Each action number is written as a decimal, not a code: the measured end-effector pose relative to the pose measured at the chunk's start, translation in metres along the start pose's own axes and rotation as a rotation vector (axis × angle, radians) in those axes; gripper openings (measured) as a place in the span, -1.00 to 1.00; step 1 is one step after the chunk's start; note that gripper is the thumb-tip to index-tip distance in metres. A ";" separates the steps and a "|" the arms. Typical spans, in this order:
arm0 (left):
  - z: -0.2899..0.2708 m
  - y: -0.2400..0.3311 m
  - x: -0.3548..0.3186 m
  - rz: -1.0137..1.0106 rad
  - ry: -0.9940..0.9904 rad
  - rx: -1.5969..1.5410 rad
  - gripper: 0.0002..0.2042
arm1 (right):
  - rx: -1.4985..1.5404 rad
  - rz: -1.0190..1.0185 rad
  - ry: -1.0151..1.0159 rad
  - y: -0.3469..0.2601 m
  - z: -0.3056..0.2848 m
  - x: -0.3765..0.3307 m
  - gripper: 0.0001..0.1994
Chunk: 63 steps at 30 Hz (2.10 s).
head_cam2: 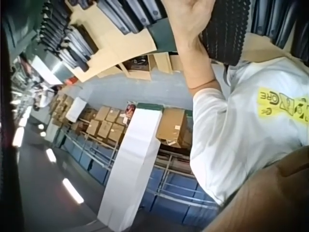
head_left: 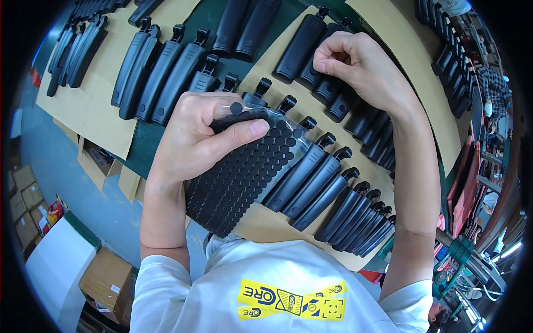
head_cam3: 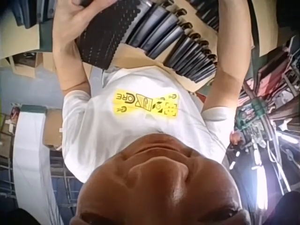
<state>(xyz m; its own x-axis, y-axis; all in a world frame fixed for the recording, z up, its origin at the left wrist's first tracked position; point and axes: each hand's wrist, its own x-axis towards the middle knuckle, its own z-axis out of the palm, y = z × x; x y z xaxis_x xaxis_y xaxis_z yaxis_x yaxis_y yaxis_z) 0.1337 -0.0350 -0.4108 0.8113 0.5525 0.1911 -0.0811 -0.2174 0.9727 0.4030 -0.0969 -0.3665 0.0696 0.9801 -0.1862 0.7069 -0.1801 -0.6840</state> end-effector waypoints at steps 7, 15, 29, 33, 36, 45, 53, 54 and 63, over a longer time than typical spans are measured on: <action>0.001 0.000 0.001 0.005 -0.003 -0.005 -0.77 | 0.000 -0.039 -0.020 0.004 0.001 0.000 -0.90; 0.001 -0.001 0.000 0.002 0.004 0.007 -0.73 | -0.077 -0.021 -0.012 -0.002 0.002 0.001 -0.90; 0.001 -0.003 0.000 0.013 0.009 -0.016 -0.72 | -0.235 -0.010 0.107 -0.016 0.011 -0.002 -0.94; 0.002 -0.002 0.000 0.003 0.014 -0.017 -0.74 | -0.285 0.006 0.164 -0.025 0.016 -0.008 -0.96; 0.001 -0.001 -0.001 -0.035 0.019 -0.022 -0.75 | -0.272 0.061 0.263 -0.031 0.020 -0.014 -0.96; 0.001 -0.001 -0.001 -0.004 0.019 -0.039 -0.78 | -0.445 -0.274 0.478 0.000 0.044 -0.040 -0.86; 0.003 0.002 0.001 -0.030 0.018 -0.011 -0.77 | -0.876 -0.334 0.491 -0.011 0.059 -0.041 -0.84; 0.004 0.002 0.000 -0.039 0.024 -0.015 -0.77 | -0.879 -0.330 0.453 -0.014 0.057 -0.039 -0.84; 0.001 0.010 -0.002 -0.156 0.020 0.003 -0.75 | -0.649 -0.290 0.406 -0.026 0.047 -0.045 -0.86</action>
<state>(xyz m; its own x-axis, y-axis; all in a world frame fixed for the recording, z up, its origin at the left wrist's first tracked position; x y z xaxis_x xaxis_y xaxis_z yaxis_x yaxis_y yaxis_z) 0.1320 -0.0394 -0.4014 0.8022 0.5957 0.0403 0.0468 -0.1301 0.9904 0.3483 -0.1402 -0.3732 -0.0169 0.9568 0.2903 0.9940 0.0473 -0.0983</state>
